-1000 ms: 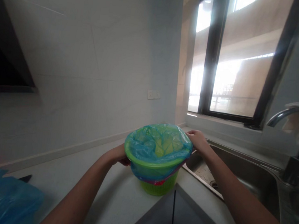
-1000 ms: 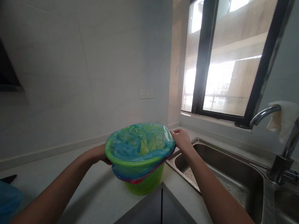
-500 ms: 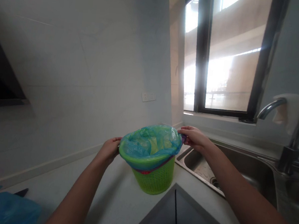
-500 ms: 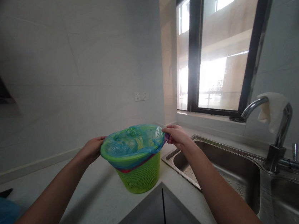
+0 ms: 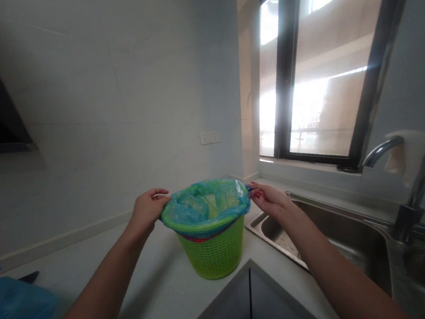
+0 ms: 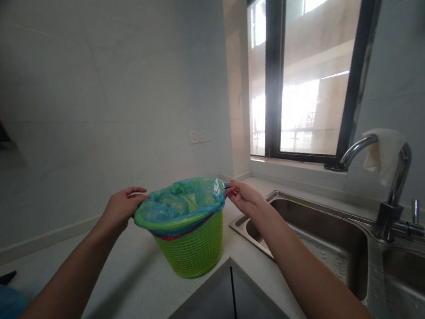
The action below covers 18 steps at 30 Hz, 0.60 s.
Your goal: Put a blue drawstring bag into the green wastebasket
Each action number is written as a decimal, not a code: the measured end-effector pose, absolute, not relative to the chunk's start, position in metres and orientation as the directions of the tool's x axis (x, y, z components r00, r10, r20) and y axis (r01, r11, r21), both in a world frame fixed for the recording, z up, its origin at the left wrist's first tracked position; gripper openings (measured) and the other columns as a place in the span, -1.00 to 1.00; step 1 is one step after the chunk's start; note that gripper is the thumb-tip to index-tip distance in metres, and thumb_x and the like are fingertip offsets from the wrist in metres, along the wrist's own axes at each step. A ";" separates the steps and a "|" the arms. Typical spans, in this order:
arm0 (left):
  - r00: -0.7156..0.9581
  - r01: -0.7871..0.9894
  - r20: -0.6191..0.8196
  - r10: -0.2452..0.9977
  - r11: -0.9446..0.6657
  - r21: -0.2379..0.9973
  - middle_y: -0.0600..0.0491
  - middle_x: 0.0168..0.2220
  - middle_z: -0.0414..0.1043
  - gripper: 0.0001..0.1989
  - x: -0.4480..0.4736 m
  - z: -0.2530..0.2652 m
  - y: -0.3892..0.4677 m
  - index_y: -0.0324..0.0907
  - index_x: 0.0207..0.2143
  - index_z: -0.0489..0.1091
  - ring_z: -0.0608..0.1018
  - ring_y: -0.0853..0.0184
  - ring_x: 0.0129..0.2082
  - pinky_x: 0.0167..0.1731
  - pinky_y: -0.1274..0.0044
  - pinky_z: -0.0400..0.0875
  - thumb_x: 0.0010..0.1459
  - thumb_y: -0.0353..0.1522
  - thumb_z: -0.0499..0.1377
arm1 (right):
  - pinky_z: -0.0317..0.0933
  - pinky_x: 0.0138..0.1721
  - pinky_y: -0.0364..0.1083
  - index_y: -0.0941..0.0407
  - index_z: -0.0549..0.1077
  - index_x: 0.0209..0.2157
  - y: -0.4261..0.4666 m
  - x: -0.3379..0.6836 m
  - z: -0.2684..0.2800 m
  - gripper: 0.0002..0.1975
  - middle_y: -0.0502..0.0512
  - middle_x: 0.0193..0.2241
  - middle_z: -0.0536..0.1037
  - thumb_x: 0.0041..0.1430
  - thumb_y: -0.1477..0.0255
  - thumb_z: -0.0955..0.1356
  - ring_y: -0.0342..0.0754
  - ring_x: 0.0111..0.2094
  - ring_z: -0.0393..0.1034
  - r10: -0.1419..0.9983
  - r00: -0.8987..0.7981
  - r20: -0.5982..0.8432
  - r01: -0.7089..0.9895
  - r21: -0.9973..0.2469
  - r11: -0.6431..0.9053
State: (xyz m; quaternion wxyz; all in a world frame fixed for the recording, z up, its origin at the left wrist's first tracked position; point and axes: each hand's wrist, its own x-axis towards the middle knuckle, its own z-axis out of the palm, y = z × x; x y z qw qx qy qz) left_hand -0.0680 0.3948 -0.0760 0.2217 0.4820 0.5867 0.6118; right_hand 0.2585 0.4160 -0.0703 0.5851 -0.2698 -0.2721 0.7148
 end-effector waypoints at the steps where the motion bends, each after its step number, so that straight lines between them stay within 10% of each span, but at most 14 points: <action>1: -0.399 0.382 0.379 0.835 -0.225 0.896 0.14 -0.61 0.32 -0.67 -0.069 -0.074 0.392 -0.20 -0.37 0.46 0.32 0.37 -0.63 -0.61 0.54 0.14 -0.32 -0.33 0.28 | 0.26 -0.65 -0.38 0.17 0.32 -0.38 0.417 0.258 -0.073 -0.75 -0.08 -0.61 0.37 0.21 0.80 0.26 -0.32 -0.69 0.21 0.988 -0.143 -0.052 -0.692 -0.709 -0.137; 7: -0.281 0.801 0.576 0.768 -0.144 0.582 0.13 -0.55 0.34 -0.76 -0.070 -0.058 0.371 -0.11 -0.37 0.50 0.36 0.33 -0.58 -0.50 0.49 0.16 -0.17 -0.42 0.13 | 0.30 -0.62 -0.31 0.16 0.35 -0.26 0.422 0.255 -0.087 -0.71 -0.05 -0.58 0.46 0.04 0.77 0.39 -0.26 -0.66 0.28 0.995 0.003 0.095 -0.624 -0.778 0.076; 18: -0.399 0.873 0.587 0.704 0.097 0.477 -0.06 -0.46 0.51 -0.91 -0.062 -0.024 0.317 -0.06 -0.44 0.44 0.44 0.03 -0.44 -0.29 0.30 0.19 -0.02 -0.26 0.26 | 0.34 -0.39 -0.23 0.11 0.35 -0.38 0.423 0.249 -0.095 -0.88 -0.06 -0.47 0.41 -0.01 0.54 0.37 -0.23 -0.50 0.33 0.969 0.145 0.200 -0.390 -0.889 0.242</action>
